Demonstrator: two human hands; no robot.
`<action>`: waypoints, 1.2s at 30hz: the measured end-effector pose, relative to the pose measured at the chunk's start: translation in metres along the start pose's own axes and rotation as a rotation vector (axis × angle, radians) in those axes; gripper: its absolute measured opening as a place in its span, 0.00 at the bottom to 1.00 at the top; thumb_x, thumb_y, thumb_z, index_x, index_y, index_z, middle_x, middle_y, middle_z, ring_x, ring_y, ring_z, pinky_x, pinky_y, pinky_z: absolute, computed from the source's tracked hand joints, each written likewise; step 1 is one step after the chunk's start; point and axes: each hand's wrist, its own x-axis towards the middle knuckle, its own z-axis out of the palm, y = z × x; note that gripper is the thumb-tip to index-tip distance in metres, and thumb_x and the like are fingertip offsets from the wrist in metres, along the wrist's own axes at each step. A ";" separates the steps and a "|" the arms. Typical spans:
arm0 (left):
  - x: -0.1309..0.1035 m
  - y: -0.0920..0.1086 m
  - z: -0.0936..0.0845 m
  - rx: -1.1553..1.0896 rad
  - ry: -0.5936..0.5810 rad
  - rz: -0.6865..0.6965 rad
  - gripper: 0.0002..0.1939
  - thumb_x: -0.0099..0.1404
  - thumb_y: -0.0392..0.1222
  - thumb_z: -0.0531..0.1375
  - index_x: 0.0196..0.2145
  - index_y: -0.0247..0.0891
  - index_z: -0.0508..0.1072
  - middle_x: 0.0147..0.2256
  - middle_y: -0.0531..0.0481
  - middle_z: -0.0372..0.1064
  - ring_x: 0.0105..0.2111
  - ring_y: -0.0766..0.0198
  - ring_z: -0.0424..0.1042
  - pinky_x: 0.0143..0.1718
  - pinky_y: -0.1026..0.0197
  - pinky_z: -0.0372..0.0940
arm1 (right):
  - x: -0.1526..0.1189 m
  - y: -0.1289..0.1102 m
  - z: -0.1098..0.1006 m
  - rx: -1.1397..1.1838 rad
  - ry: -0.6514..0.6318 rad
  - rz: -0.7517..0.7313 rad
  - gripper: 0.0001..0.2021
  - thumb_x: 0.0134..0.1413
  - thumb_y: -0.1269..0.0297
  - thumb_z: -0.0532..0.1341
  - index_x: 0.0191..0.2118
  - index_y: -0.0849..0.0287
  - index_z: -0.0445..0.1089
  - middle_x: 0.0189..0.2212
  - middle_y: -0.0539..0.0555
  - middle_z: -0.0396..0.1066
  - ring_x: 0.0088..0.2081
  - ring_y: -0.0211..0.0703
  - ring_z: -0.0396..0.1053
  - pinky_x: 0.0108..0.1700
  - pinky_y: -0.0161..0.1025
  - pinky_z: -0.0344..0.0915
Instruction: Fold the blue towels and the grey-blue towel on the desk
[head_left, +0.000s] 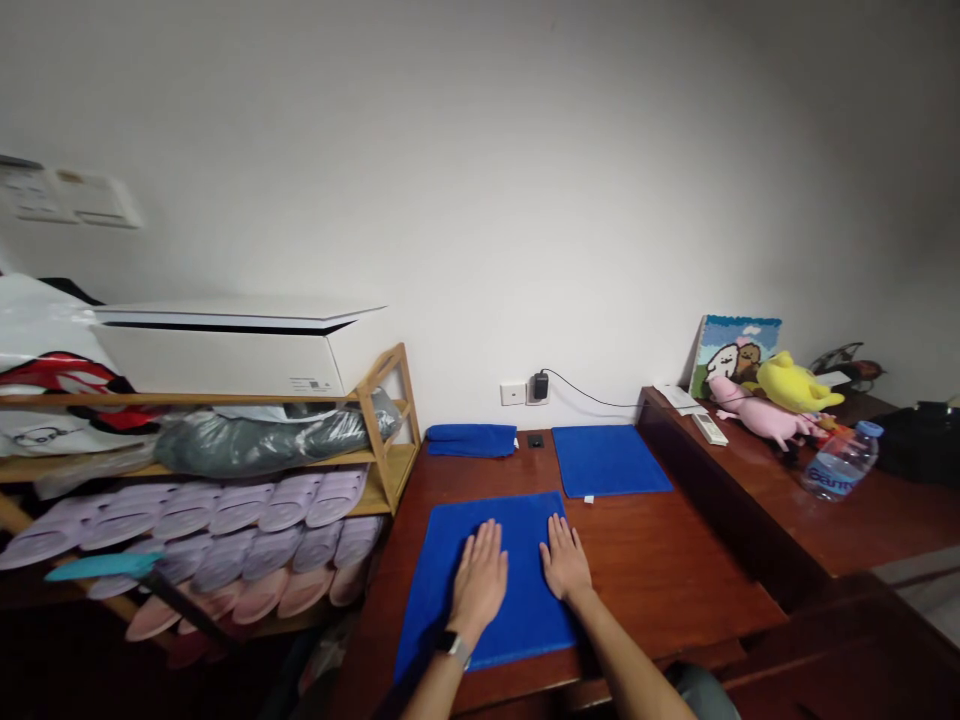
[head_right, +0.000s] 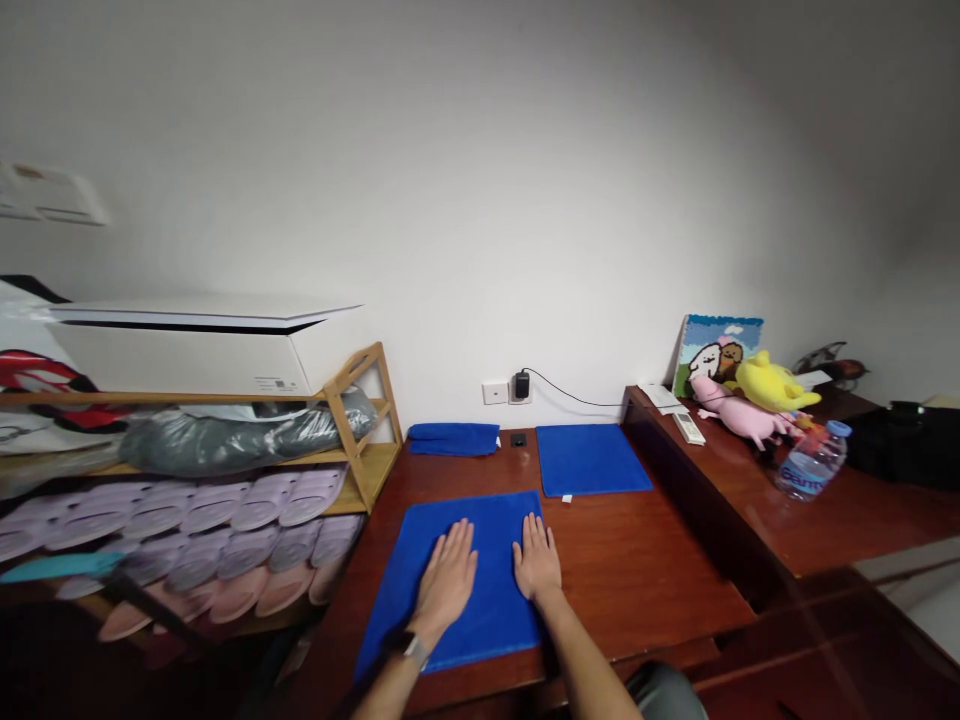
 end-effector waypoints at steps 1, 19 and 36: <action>0.011 0.021 0.006 -0.033 -0.025 0.024 0.32 0.81 0.46 0.43 0.76 0.37 0.62 0.76 0.41 0.60 0.77 0.50 0.58 0.77 0.41 0.55 | 0.000 0.000 -0.001 -0.005 -0.008 0.000 0.34 0.78 0.55 0.40 0.81 0.66 0.46 0.81 0.56 0.40 0.82 0.48 0.39 0.81 0.50 0.39; -0.007 -0.112 0.013 0.047 0.017 -0.232 0.37 0.78 0.54 0.41 0.74 0.30 0.66 0.72 0.34 0.65 0.74 0.45 0.62 0.75 0.38 0.58 | 0.015 -0.007 -0.013 -0.011 -0.059 0.048 0.35 0.78 0.56 0.37 0.82 0.65 0.46 0.81 0.57 0.42 0.82 0.48 0.40 0.81 0.51 0.34; 0.033 -0.039 -0.001 -0.017 -0.022 -0.051 0.34 0.81 0.48 0.40 0.75 0.32 0.63 0.74 0.38 0.62 0.76 0.46 0.60 0.78 0.36 0.54 | 0.063 -0.001 -0.008 0.005 -0.024 -0.004 0.34 0.79 0.55 0.38 0.82 0.65 0.42 0.82 0.56 0.38 0.82 0.46 0.36 0.81 0.49 0.37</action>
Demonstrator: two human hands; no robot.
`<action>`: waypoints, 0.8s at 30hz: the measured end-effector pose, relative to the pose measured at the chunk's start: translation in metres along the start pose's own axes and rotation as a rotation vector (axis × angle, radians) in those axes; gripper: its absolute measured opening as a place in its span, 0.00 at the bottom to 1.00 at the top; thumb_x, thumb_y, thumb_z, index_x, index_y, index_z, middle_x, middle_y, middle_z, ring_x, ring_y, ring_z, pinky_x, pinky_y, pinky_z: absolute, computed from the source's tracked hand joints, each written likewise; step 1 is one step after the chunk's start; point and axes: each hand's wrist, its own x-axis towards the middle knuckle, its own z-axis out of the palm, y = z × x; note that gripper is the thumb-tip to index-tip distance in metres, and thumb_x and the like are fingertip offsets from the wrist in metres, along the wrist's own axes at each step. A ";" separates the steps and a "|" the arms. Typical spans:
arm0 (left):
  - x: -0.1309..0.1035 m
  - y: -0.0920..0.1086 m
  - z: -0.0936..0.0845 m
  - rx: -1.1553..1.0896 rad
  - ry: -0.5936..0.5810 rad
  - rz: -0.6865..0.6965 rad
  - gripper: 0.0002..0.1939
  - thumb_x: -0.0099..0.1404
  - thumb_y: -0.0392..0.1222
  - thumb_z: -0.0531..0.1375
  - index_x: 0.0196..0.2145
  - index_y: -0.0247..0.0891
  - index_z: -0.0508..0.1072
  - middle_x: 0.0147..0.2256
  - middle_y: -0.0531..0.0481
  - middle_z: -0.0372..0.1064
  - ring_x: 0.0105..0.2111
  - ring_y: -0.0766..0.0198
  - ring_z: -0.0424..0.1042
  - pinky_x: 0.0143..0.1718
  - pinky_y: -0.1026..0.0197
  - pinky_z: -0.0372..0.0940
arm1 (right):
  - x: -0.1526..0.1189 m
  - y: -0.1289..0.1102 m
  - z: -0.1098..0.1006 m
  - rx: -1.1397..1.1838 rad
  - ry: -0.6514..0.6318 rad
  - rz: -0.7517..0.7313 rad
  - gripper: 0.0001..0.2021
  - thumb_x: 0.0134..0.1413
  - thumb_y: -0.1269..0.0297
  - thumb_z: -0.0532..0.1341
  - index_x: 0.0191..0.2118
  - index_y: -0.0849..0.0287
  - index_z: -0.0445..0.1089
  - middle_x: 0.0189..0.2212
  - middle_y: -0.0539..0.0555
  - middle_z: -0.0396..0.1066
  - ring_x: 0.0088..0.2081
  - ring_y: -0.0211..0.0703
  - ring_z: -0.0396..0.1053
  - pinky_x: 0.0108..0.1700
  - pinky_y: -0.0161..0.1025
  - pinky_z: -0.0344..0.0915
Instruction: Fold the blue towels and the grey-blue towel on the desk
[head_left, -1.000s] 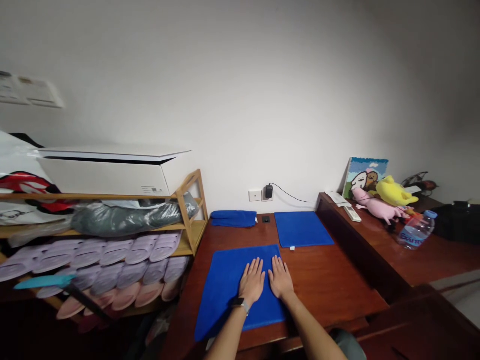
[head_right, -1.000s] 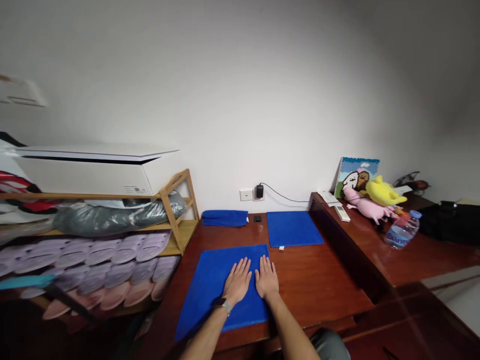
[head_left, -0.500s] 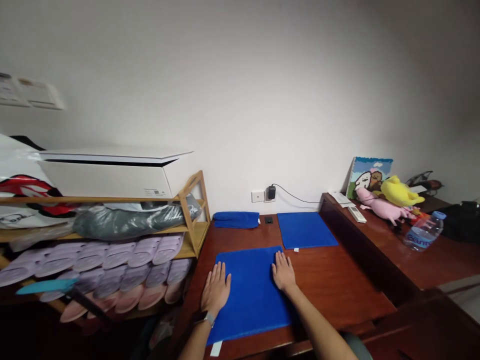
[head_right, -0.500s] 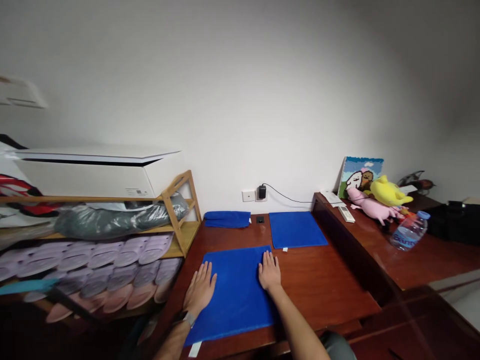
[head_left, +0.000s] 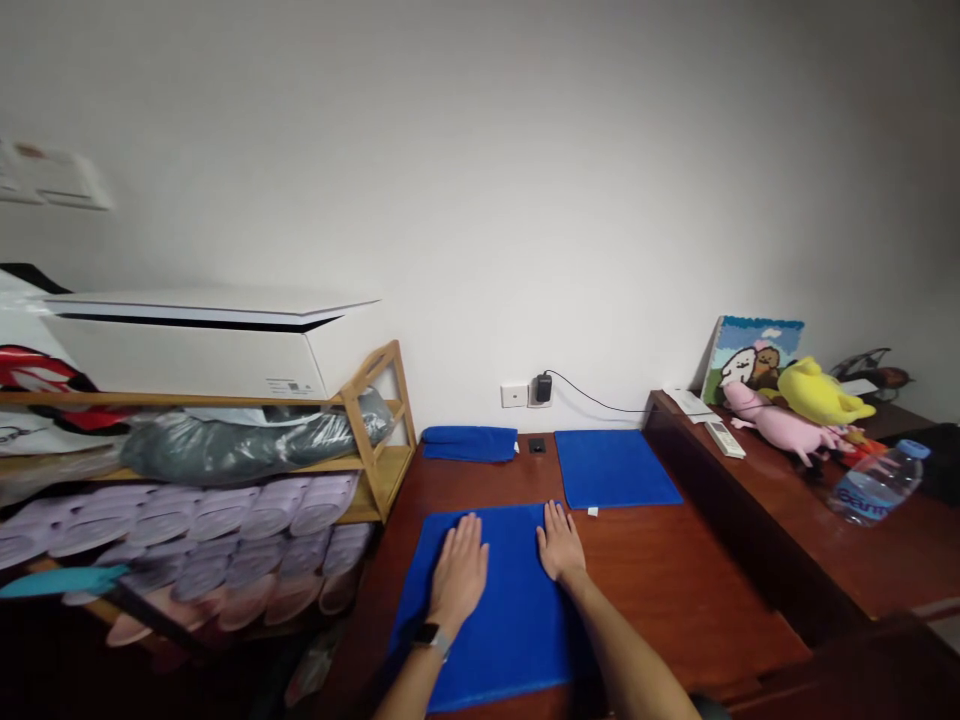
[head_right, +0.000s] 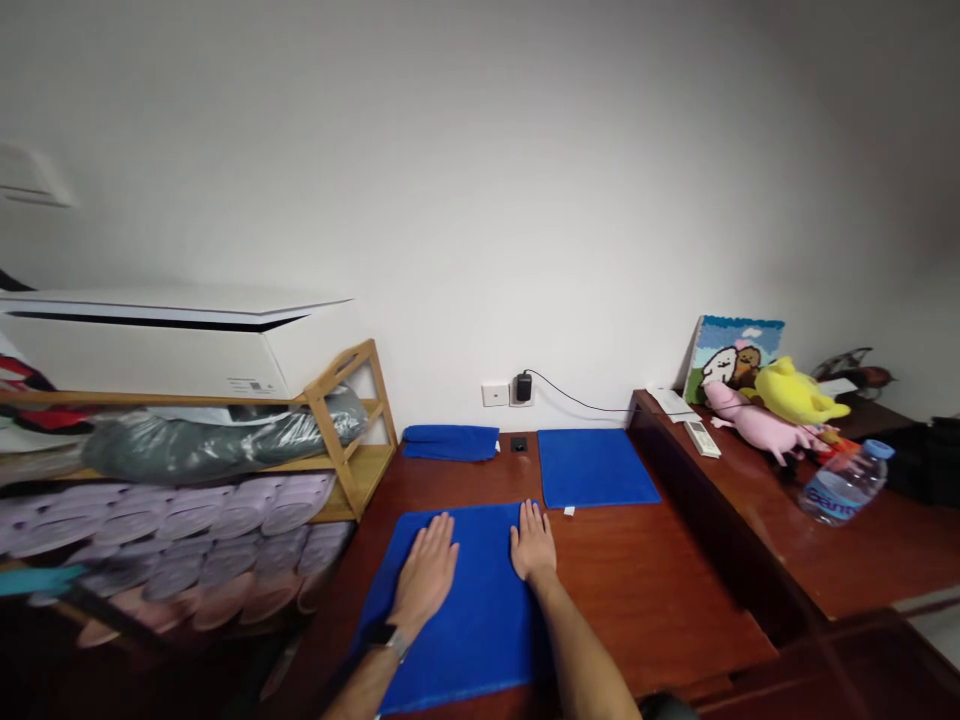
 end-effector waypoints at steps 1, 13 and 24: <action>0.011 0.022 0.005 -0.031 -0.031 0.052 0.33 0.81 0.47 0.41 0.76 0.33 0.62 0.75 0.40 0.61 0.76 0.47 0.59 0.78 0.38 0.54 | 0.000 0.000 0.000 0.000 0.003 -0.001 0.34 0.79 0.56 0.37 0.82 0.66 0.42 0.82 0.57 0.38 0.82 0.46 0.36 0.81 0.49 0.37; 0.036 -0.028 0.032 -0.006 -0.125 -0.042 0.34 0.79 0.47 0.42 0.74 0.34 0.67 0.73 0.37 0.64 0.74 0.45 0.63 0.74 0.35 0.59 | 0.002 0.001 0.003 0.029 0.025 -0.006 0.33 0.78 0.59 0.37 0.82 0.64 0.45 0.81 0.55 0.40 0.82 0.46 0.37 0.81 0.49 0.39; 0.010 -0.098 0.018 0.046 0.003 -0.214 0.37 0.78 0.49 0.39 0.74 0.28 0.65 0.71 0.32 0.67 0.72 0.46 0.66 0.73 0.39 0.59 | -0.010 -0.001 -0.014 -0.001 -0.056 0.012 0.34 0.78 0.58 0.39 0.82 0.66 0.43 0.82 0.56 0.39 0.82 0.45 0.37 0.81 0.48 0.37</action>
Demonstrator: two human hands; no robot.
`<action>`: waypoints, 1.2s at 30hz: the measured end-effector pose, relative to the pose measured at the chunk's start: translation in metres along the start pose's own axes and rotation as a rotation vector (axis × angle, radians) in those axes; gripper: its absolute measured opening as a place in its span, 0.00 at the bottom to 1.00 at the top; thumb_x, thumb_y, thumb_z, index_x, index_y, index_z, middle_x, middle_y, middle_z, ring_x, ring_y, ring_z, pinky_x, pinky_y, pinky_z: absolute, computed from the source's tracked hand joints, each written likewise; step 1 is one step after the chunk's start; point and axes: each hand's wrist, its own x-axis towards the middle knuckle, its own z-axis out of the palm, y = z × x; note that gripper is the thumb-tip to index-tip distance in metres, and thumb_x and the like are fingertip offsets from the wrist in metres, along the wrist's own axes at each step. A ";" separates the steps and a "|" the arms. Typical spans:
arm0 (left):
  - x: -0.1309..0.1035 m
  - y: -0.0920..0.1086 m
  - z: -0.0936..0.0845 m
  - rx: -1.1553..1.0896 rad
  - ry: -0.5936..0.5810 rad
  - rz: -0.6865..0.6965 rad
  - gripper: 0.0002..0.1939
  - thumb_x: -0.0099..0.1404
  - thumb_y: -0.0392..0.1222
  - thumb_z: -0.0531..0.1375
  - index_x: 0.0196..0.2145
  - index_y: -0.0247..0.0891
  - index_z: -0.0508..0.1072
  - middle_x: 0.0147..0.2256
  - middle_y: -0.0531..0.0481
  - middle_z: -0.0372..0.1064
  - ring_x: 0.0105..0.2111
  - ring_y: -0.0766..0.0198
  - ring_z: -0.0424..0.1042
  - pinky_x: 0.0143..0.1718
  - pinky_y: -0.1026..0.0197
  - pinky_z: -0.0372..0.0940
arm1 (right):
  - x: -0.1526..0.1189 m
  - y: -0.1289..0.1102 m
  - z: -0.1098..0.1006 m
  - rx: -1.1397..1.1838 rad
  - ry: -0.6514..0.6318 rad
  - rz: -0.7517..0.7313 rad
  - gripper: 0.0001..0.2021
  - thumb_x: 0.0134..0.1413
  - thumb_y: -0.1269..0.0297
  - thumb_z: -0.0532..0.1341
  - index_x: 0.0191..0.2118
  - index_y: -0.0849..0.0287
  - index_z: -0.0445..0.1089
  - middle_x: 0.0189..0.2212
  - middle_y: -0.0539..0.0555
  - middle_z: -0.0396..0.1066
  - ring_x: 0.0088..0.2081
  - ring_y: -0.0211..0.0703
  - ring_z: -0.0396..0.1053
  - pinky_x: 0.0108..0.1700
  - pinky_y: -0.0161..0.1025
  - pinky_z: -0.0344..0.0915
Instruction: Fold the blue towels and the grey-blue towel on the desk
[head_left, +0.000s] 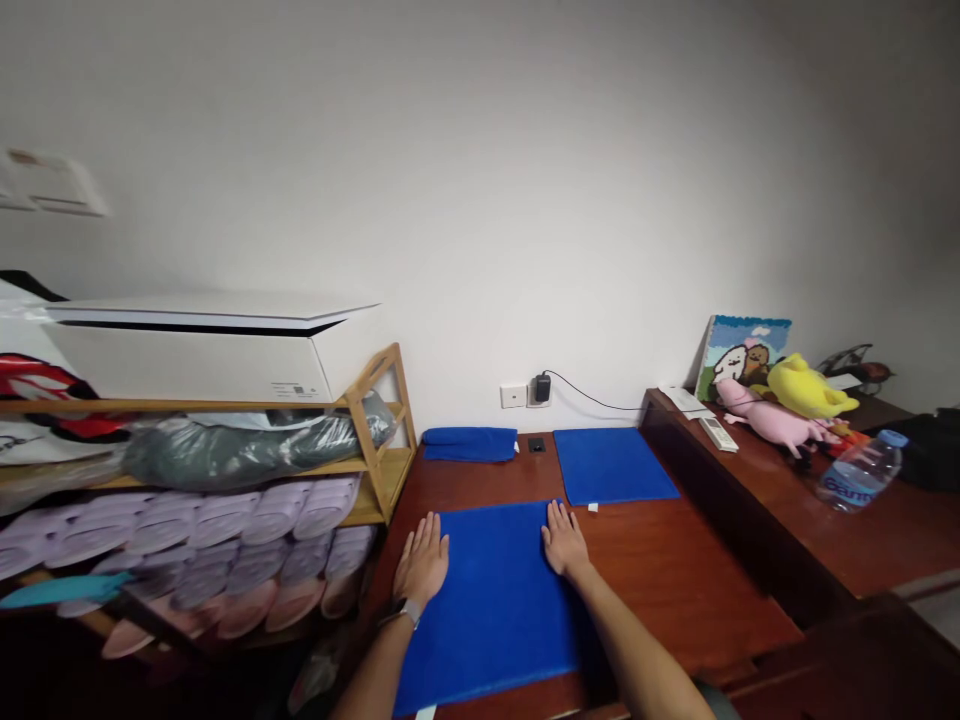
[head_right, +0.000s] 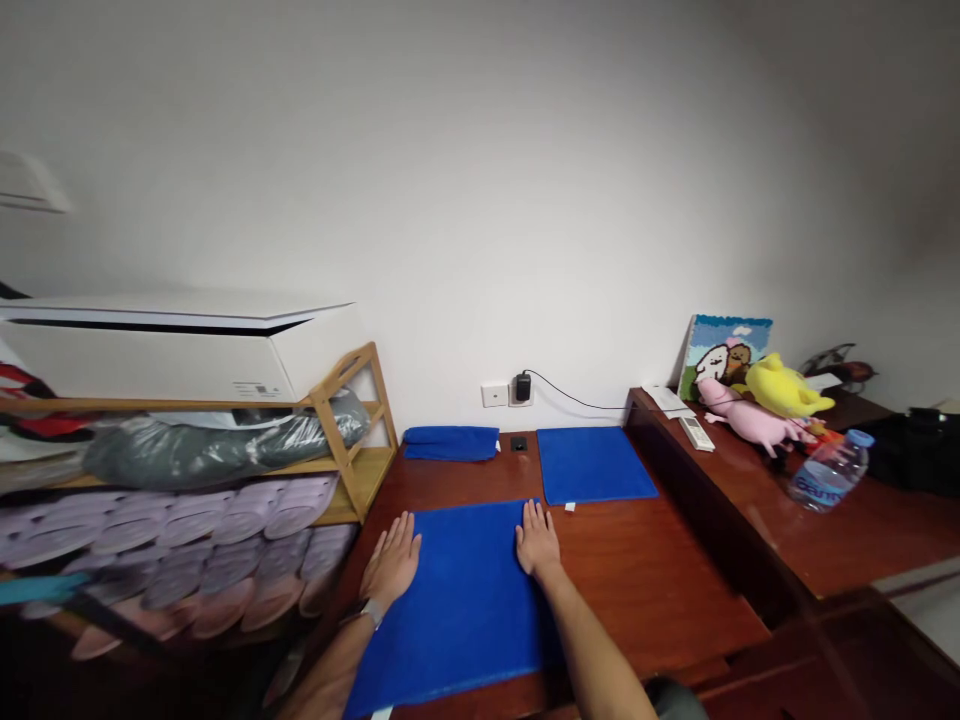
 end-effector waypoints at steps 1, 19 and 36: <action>0.000 0.002 -0.001 -0.004 0.004 -0.001 0.37 0.78 0.49 0.39 0.75 0.29 0.64 0.71 0.32 0.67 0.72 0.46 0.66 0.74 0.38 0.59 | -0.005 0.002 0.001 -0.003 0.019 -0.012 0.34 0.78 0.57 0.38 0.82 0.66 0.43 0.82 0.56 0.39 0.82 0.45 0.37 0.81 0.48 0.36; -0.038 0.185 0.013 -0.105 -0.115 0.371 0.32 0.81 0.49 0.43 0.73 0.38 0.67 0.72 0.40 0.67 0.73 0.50 0.65 0.73 0.43 0.62 | -0.025 0.013 0.018 0.038 0.075 -0.014 0.34 0.78 0.58 0.39 0.81 0.66 0.46 0.81 0.56 0.41 0.82 0.46 0.39 0.81 0.47 0.38; -0.048 0.027 0.001 0.078 0.007 0.082 0.37 0.78 0.55 0.44 0.73 0.32 0.68 0.73 0.36 0.64 0.74 0.46 0.63 0.75 0.40 0.58 | 0.016 0.001 0.005 0.051 0.040 -0.024 0.35 0.78 0.55 0.39 0.82 0.66 0.43 0.82 0.57 0.39 0.82 0.47 0.37 0.81 0.50 0.35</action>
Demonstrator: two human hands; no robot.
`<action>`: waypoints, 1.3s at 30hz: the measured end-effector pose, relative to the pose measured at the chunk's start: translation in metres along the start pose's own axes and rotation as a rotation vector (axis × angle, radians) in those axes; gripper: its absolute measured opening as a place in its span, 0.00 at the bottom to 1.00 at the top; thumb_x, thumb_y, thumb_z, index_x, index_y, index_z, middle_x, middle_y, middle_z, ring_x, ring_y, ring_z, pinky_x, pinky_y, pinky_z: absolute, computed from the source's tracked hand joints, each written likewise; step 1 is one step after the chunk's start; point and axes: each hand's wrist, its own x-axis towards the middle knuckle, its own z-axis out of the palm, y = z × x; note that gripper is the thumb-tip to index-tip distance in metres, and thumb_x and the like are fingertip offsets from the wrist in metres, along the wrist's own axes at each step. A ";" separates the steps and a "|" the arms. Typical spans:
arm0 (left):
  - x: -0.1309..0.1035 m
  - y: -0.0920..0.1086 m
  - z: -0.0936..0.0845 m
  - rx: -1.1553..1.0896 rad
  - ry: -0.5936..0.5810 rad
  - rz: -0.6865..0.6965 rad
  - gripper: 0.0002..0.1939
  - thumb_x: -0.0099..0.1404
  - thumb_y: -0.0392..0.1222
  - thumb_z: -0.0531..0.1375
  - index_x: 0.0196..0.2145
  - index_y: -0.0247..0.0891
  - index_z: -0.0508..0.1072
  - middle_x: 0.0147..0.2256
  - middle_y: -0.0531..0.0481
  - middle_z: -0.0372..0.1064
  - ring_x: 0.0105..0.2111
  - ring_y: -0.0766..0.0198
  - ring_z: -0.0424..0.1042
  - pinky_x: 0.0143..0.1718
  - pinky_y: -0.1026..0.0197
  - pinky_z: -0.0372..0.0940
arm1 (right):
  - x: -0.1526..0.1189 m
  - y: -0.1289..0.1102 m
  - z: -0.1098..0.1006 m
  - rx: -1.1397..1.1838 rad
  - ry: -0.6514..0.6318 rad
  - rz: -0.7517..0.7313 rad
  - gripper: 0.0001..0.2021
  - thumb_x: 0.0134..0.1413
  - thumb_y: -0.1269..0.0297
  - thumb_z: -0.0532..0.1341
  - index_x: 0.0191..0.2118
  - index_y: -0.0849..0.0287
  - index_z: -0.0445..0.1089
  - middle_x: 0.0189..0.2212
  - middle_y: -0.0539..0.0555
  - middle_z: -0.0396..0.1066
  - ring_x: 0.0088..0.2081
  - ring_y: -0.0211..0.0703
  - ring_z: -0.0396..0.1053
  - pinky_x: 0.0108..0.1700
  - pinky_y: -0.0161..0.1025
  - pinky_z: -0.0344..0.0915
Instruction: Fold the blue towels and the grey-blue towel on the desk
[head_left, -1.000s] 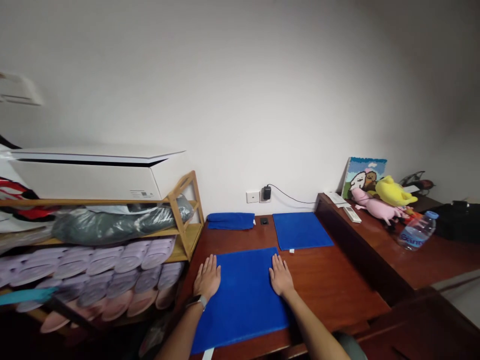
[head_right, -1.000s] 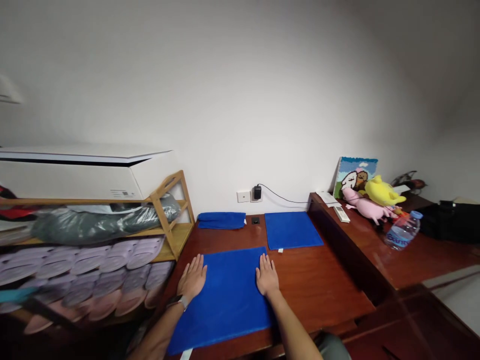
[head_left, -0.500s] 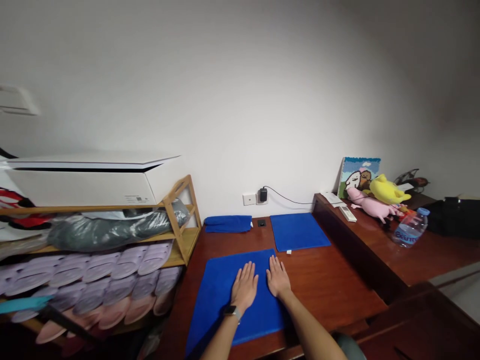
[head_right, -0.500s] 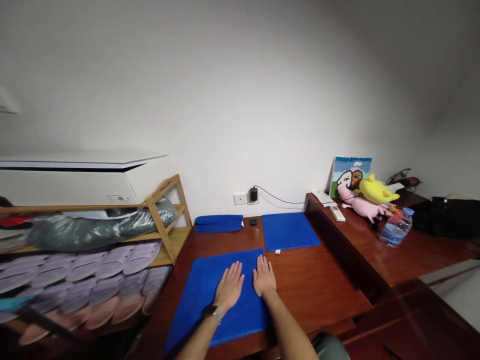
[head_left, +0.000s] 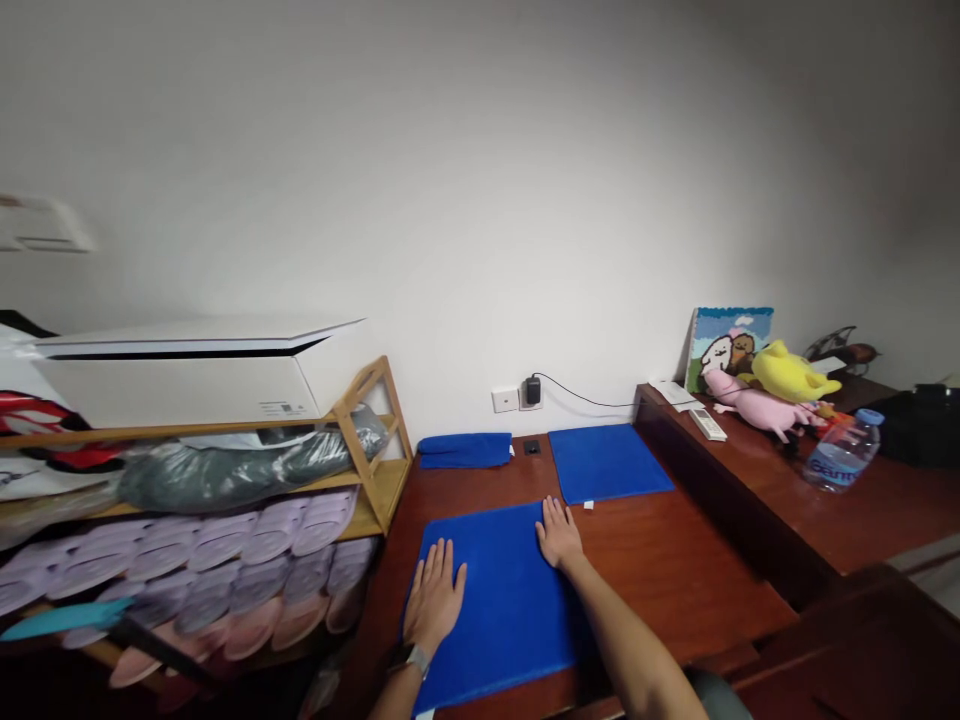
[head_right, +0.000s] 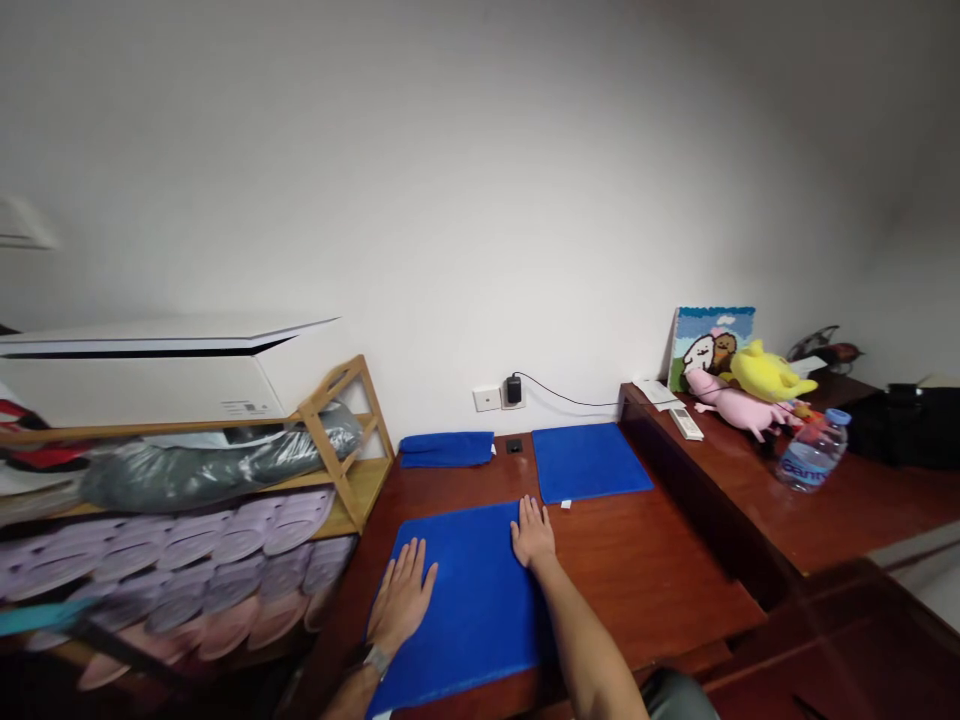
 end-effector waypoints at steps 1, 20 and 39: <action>-0.001 0.000 0.000 0.005 0.001 0.002 0.36 0.78 0.54 0.45 0.73 0.32 0.68 0.73 0.36 0.64 0.74 0.45 0.63 0.75 0.39 0.58 | 0.003 0.001 0.001 0.001 0.005 0.010 0.35 0.78 0.55 0.39 0.82 0.66 0.43 0.82 0.57 0.39 0.82 0.47 0.38 0.81 0.49 0.36; 0.074 0.153 0.006 -0.129 -0.179 0.258 0.30 0.82 0.48 0.43 0.75 0.45 0.65 0.74 0.44 0.63 0.75 0.52 0.62 0.75 0.42 0.59 | 0.009 0.009 0.019 -0.029 0.047 0.020 0.35 0.77 0.56 0.39 0.82 0.70 0.44 0.81 0.60 0.40 0.82 0.46 0.38 0.81 0.47 0.35; 0.059 -0.034 0.006 -0.036 -0.080 -0.061 0.36 0.79 0.54 0.42 0.74 0.33 0.65 0.75 0.37 0.62 0.75 0.44 0.61 0.76 0.38 0.55 | 0.013 -0.002 0.010 -0.086 0.014 0.031 0.35 0.77 0.58 0.40 0.82 0.65 0.42 0.82 0.56 0.38 0.82 0.46 0.36 0.81 0.48 0.35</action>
